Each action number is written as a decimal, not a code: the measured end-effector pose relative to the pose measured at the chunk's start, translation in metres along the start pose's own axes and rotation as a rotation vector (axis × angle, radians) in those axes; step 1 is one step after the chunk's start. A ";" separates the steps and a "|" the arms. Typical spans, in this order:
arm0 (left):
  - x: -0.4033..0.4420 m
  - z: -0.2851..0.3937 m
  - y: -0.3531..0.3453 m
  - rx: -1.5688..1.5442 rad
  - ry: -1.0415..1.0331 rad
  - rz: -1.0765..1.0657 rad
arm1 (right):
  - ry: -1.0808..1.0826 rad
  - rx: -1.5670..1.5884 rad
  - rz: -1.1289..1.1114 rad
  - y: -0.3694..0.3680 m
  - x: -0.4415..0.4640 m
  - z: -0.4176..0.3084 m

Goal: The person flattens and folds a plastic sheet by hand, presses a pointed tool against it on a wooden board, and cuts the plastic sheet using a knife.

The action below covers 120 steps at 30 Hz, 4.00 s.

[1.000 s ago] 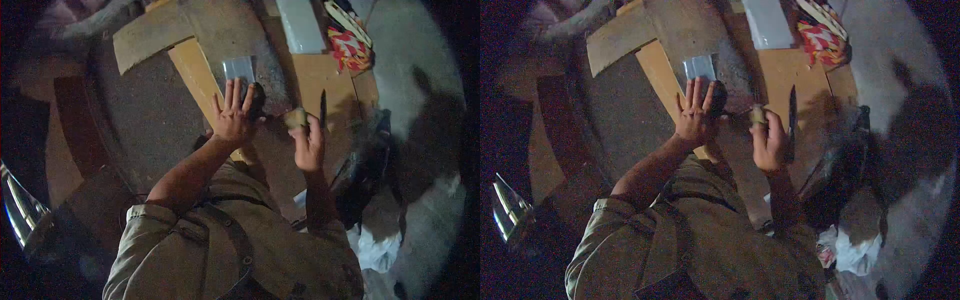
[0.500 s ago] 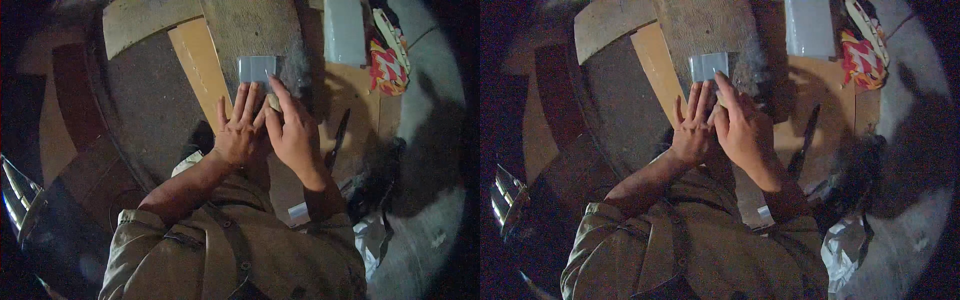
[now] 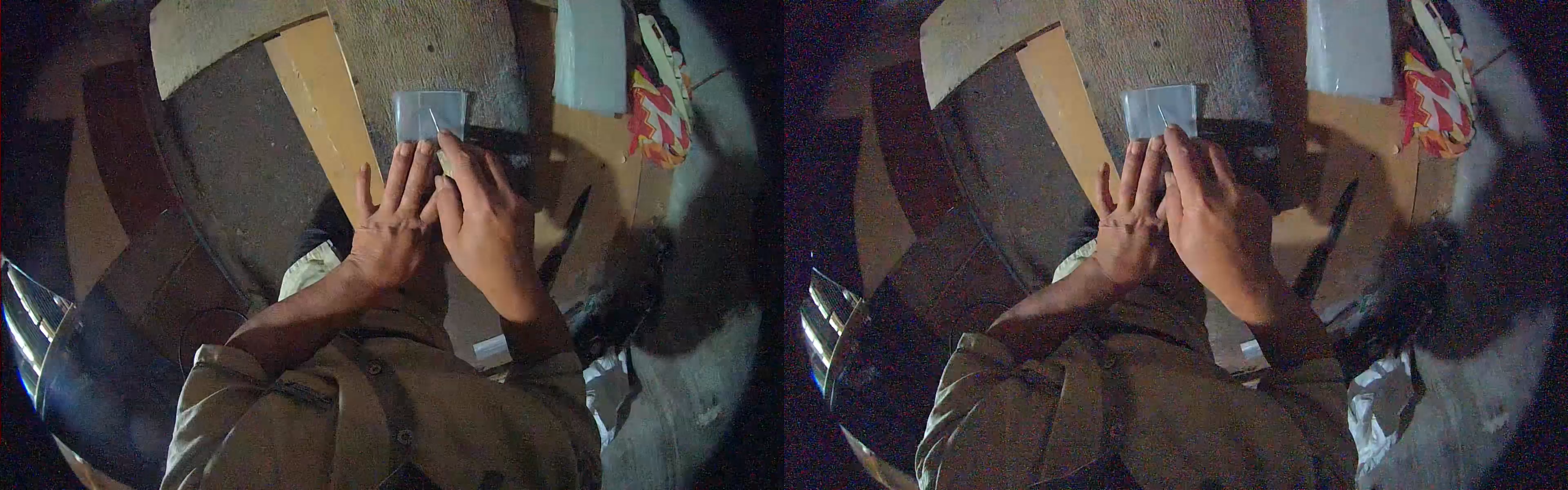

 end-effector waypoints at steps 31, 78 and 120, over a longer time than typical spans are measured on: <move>0.000 -0.001 0.002 -0.038 0.003 0.026 | -0.071 0.006 -0.036 -0.001 -0.001 -0.001; -0.003 -0.002 0.001 -0.046 -0.023 0.021 | -0.123 -0.058 -0.103 0.007 0.008 -0.008; -0.006 0.008 0.015 -0.092 -0.033 0.087 | -0.420 -0.048 -0.851 0.021 0.071 -0.017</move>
Point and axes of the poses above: each hand's wrist, its own x-axis towards the middle knuckle, its own y-axis out of the back of the hand, z = x × y, the point moved 8 cm from there along x, towards the middle knuckle, and after that the axes turned 4 degrees about -z, right-handed, at the moved point
